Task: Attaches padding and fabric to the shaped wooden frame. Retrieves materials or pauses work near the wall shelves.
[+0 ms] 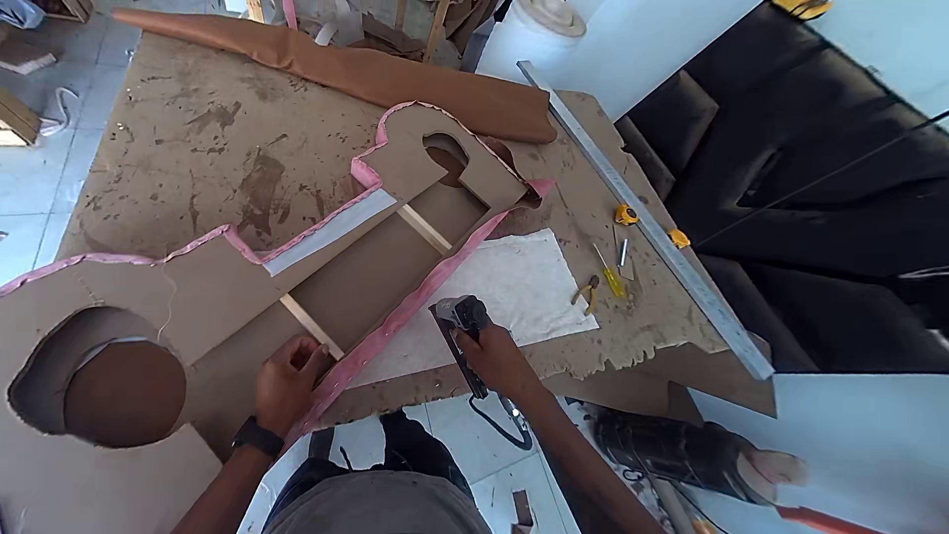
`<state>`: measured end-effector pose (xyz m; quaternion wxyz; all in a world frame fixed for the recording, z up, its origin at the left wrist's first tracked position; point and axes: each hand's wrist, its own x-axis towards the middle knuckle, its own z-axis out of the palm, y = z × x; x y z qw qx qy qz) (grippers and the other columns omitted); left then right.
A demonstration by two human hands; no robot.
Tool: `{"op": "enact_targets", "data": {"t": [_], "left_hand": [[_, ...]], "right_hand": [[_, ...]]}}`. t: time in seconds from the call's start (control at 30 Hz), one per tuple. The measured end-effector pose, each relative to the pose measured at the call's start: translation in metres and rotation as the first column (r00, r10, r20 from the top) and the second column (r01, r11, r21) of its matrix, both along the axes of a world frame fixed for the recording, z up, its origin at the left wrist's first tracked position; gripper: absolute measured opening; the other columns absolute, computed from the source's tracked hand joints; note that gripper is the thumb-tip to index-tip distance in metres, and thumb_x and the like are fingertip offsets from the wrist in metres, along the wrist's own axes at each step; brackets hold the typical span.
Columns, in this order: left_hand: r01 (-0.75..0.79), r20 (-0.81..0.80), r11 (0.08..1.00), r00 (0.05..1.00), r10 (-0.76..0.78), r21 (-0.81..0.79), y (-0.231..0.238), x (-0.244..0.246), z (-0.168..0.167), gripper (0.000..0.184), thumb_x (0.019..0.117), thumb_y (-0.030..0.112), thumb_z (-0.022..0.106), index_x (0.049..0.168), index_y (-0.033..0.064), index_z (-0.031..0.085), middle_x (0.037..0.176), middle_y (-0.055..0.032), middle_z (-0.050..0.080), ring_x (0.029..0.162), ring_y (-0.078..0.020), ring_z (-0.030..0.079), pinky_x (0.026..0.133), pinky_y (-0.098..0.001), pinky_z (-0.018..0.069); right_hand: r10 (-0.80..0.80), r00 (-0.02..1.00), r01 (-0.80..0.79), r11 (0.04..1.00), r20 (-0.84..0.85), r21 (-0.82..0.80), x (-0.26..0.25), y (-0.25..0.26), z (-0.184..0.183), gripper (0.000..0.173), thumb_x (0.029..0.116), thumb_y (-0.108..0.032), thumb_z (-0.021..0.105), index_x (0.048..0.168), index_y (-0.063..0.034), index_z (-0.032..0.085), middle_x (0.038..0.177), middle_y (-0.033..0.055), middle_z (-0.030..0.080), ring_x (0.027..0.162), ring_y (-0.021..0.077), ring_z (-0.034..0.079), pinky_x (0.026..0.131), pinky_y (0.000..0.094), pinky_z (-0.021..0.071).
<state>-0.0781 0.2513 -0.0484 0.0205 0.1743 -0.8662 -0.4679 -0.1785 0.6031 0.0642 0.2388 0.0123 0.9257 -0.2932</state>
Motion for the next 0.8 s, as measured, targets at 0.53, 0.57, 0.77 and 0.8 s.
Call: {"op": "enact_targets", "data": {"t": [0.53,0.57,0.77,0.8], "left_hand": [[0.284,0.379,0.838,0.920,-0.101,-0.466,0.128,-0.070,0.029,0.097,0.0731,0.059,0.084,0.153,0.0175,0.049,0.126,-0.0137,0.070,0.119,-0.0379,0.063,0.102,-0.0609,0.0493],[0.319,0.449,0.827,0.889,-0.092,-0.463,0.128,-0.071,0.031,0.089,0.0752,0.060,0.082,0.148,0.0159,0.055,0.126,-0.0142,0.070,0.119,-0.0376,0.064,0.103,-0.0613,0.0486],[0.353,0.543,0.850,0.834,-0.096,-0.392,0.121,-0.073,0.041,0.069,0.0806,0.060,0.077,0.126,0.0084,0.070,0.114,-0.0150,0.074,0.106,-0.0338,0.071,0.093,-0.0607,0.0558],[0.362,0.530,0.845,0.840,-0.113,-0.394,0.118,-0.071,0.048,0.068,0.0811,0.060,0.076,0.125,0.0079,0.070,0.114,-0.0154,0.074,0.105,-0.0337,0.072,0.093,-0.0603,0.0559]], "right_hand": [[-0.508,0.855,0.515,0.855,-0.105,0.055,-0.068,0.363,-0.074,0.052,0.0950,-0.054,0.065,0.123,-0.0107,0.068,0.115,0.0159,0.069,0.108,0.0335,0.066,0.094,0.0601,0.0516],[-0.514,0.836,0.525,0.851,-0.191,0.007,-0.066,0.357,-0.067,0.051,0.0960,-0.049,0.065,0.129,-0.0096,0.068,0.128,0.0192,0.065,0.120,0.0364,0.061,0.102,0.0611,0.0479],[-0.654,0.756,0.545,0.594,0.040,-0.592,-0.133,0.229,-0.059,0.046,0.1051,-0.040,0.054,0.137,-0.0069,0.058,0.124,0.0128,0.068,0.105,0.0265,0.070,0.080,0.0475,0.0608],[-0.646,0.756,0.553,0.549,0.102,-0.626,-0.150,0.206,-0.060,0.054,0.1029,-0.044,0.058,0.143,-0.0083,0.052,0.130,0.0135,0.066,0.109,0.0284,0.069,0.083,0.0499,0.0612]]}}
